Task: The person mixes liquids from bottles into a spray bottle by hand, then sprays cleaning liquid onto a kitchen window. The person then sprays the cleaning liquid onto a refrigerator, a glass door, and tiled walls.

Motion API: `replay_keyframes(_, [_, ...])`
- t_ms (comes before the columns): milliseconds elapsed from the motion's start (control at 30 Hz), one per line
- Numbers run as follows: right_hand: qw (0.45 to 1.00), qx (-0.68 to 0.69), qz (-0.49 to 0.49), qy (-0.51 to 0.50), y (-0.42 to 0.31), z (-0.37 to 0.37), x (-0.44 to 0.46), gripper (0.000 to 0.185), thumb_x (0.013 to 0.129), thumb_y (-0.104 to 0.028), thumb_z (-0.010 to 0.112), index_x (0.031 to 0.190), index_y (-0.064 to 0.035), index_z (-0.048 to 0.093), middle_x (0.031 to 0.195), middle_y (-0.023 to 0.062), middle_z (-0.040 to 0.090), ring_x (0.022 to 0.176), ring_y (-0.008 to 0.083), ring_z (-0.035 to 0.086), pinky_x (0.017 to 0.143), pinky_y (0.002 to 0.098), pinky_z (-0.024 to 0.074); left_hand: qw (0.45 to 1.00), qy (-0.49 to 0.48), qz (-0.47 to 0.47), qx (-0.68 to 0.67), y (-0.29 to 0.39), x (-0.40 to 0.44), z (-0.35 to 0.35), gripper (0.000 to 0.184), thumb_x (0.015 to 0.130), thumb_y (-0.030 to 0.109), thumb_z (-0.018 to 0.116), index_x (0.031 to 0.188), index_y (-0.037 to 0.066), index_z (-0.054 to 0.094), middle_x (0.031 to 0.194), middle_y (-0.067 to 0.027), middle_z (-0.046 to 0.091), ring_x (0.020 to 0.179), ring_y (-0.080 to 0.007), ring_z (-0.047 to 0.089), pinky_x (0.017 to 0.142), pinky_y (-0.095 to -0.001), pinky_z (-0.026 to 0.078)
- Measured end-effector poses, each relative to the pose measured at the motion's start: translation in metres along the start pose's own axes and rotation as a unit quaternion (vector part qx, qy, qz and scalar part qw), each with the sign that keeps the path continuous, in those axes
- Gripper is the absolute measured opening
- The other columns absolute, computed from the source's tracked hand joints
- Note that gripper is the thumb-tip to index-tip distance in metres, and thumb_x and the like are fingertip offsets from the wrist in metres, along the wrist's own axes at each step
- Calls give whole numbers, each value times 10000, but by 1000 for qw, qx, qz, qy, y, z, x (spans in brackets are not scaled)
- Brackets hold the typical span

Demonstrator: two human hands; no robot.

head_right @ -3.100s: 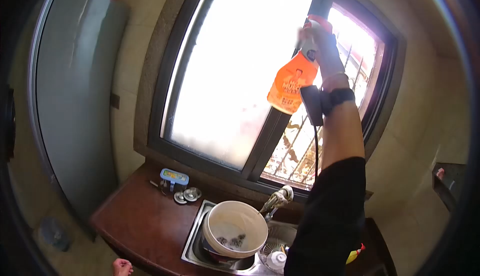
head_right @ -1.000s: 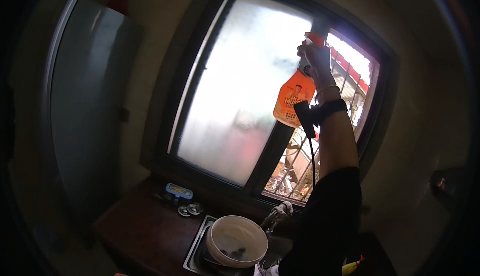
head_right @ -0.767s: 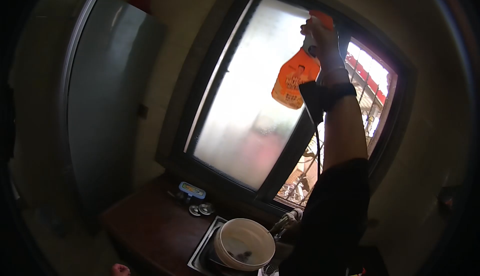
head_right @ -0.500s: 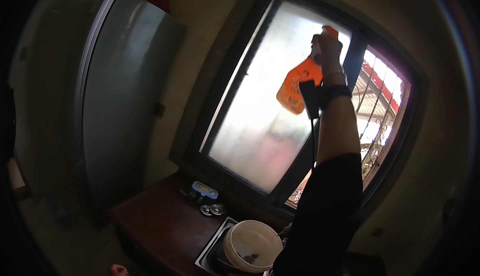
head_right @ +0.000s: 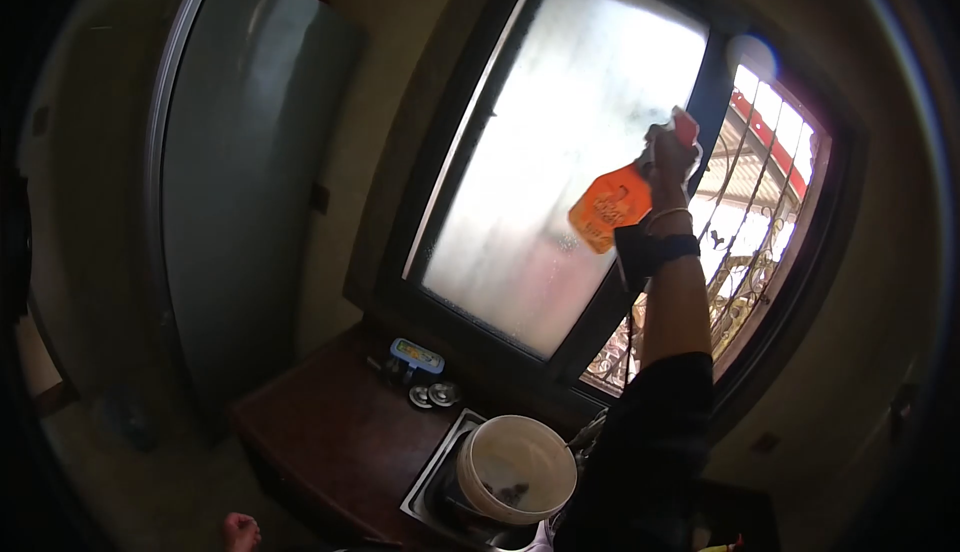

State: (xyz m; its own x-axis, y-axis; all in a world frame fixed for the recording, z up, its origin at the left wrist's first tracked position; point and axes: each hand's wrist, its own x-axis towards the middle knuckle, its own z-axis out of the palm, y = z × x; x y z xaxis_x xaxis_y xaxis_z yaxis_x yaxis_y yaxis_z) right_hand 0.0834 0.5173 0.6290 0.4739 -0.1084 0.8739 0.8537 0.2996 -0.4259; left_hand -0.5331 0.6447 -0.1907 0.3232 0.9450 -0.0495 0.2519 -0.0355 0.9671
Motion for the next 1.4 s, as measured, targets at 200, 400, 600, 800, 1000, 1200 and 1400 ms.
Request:
replay_keyframes(200, [954, -150, 178, -187, -18, -25, -67, 557, 667, -6, 666, 1217, -70, 602, 964, 64, 652, 819, 173, 650, 607, 334, 545, 974, -50, -181, -125, -38, 31, 18, 125, 822, 37, 634, 914, 39, 549, 702, -77, 626, 506, -150, 613, 428, -272, 499])
replay_keyframes(400, [967, -63, 176, -173, 7, -23, -108, 578, 652, 48, 670, 1212, -43, 564, 881, 73, 620, 808, 199, 663, 626, 339, 549, 975, -108, -172, -94, -13, 35, 31, 95, 847, 26, 613, 917, 36, 549, 720, -77, 634, 530, -139, 617, 443, -248, 492])
replay_keyframes(600, [982, -117, 126, -83, 23, -35, -50, 599, 726, -15, 598, 1312, -46, 478, 810, 44, 522, 628, 166, 584, 611, 298, 499, 978, -115, -139, -102, 52, 48, 26, 80, 835, 9, 647, 884, 15, 585, 730, -60, 638, 579, -118, 619, 540, -263, 543])
replay_keyframes(800, [916, -145, 266, -263, 25, -47, -147, 637, 715, -49, 651, 1327, -59, 475, 1100, 132, 585, 944, 267, 648, 657, 374, 552, 983, -116, -102, -96, 52, 65, 31, 72, 847, 30, 649, 891, 23, 592, 734, -54, 641, 582, -113, 617, 546, -254, 538])
replay_keyframes(1000, [897, -46, 334, -286, 32, -85, -228, 713, 696, -63, 618, 1385, -98, 439, 1208, 163, 576, 1050, 285, 618, 706, 387, 548, 991, -97, -59, -73, 103, 83, 32, 105, 839, 69, 671, 924, 24, 629, 734, -45, 659, 600, -103, 628, 559, -242, 528])
replay_keyframes(1200, [899, -23, 359, -250, 22, -137, -275, 595, 698, -51, 649, 1282, -45, 534, 1064, 116, 642, 916, 205, 650, 690, 325, 550, 992, -119, 17, -34, 177, 117, 43, 114, 831, 64, 670, 931, 28, 630, 755, -41, 665, 605, -100, 623, 571, -261, 523])
replay_keyframes(1400, [892, 5, 405, -202, 22, -176, -338, 552, 687, 10, 634, 1232, -33, 558, 1058, 98, 646, 889, 175, 643, 675, 288, 541, 973, -195, 123, -20, 238, 172, 81, 161, 872, 93, 672, 992, 11, 603, 763, -58, 666, 628, -97, 625, 581, -259, 523])
